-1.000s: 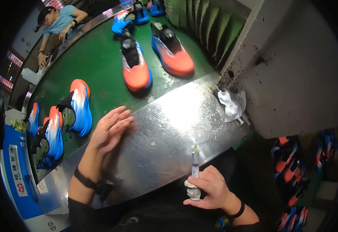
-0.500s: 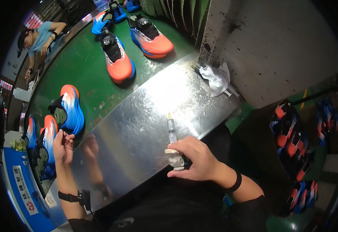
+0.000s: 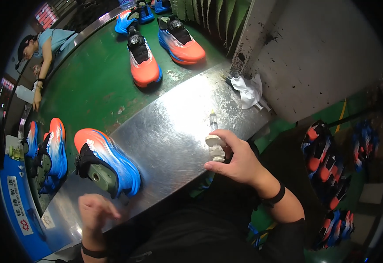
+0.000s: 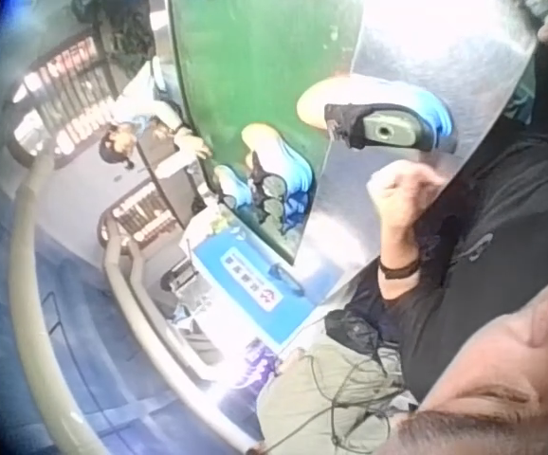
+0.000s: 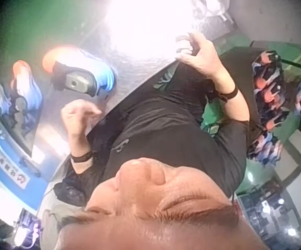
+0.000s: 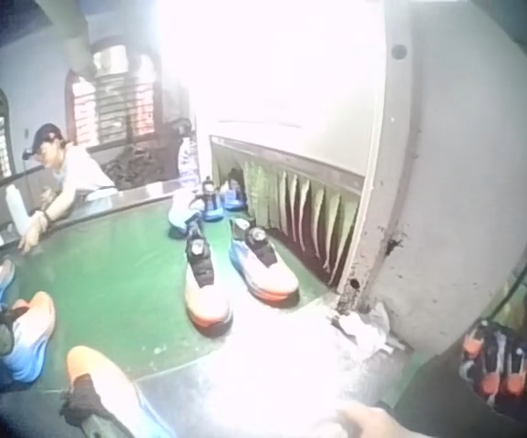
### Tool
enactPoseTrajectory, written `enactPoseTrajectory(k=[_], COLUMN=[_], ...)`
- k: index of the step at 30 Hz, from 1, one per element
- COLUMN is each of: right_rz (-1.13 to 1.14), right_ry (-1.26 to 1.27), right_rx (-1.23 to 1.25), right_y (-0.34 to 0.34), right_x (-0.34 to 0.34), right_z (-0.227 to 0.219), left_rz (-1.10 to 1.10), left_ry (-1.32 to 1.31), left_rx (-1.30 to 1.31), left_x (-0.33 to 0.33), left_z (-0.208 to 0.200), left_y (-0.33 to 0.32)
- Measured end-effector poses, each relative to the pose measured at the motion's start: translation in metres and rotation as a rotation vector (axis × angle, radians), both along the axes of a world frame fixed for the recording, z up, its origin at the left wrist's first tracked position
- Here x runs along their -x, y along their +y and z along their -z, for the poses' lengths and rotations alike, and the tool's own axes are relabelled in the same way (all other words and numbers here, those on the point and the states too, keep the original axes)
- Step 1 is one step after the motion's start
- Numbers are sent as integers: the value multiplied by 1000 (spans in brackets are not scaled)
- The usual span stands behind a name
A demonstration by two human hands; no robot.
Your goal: Applying adhesive or filler to the seams of shoe uppers using a syringe.
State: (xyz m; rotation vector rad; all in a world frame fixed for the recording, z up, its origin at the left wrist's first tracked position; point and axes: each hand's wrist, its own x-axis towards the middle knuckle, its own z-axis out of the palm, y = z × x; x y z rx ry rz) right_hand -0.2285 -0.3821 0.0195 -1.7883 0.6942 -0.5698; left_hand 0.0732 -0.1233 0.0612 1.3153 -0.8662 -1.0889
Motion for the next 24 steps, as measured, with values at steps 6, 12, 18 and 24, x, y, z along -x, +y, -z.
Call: enactPoseTrajectory(k=[6, 12, 18, 24], right_rz=[6, -20, -98, -394], right_ry=[-85, 20, -89, -240], right_rx=[-167, -125, -225, -257], right_y=[5, 23, 38, 44], right_x=[-4, 2, -13, -68], right_z=[3, -18, -39, -72], left_rz=[-650, -371, -396, -382], left_ry=[-258, -167, 89, 315], left_rx=[-88, -182, 150, 424], left_x=[-120, -163, -110, -72], left_z=[25, 74, 10, -8], left_y=[-21, -61, -63, -35])
